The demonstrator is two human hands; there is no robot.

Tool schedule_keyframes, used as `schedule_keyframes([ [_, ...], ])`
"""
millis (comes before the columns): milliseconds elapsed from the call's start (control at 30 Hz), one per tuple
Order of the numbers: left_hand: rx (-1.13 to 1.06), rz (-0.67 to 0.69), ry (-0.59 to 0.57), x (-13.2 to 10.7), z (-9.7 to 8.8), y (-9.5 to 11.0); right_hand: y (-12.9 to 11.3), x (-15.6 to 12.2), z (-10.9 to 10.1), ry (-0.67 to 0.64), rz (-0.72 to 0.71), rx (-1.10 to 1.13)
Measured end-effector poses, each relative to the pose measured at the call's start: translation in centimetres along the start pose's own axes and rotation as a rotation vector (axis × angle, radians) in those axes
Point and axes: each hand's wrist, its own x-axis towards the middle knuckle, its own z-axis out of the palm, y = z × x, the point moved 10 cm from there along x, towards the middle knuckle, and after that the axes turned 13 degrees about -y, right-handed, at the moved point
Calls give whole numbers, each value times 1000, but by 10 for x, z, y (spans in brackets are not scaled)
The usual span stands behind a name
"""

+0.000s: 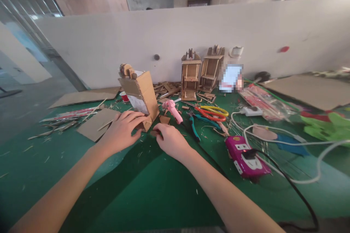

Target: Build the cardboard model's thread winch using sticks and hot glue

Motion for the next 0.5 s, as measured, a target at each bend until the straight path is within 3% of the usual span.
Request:
schedule_keyframes([
  [133,-8,-87,83,-15,-12,3,-18,-13,8,-140,-115,-108],
  [267,-78,-359,233,-33,-16,-47,-28,-18,10,-146,-193,-155],
  [333,-246,-471,257,-37,-4,-83,-30,-19,8,-107,-211,-194],
  [400,-507,-522,150,-32,23,-111,-31,-18,6,-62,-207,-230],
  [500,-683,-480,-1,-18,50,-115,-27,-15,-2,-7,-112,-307],
])
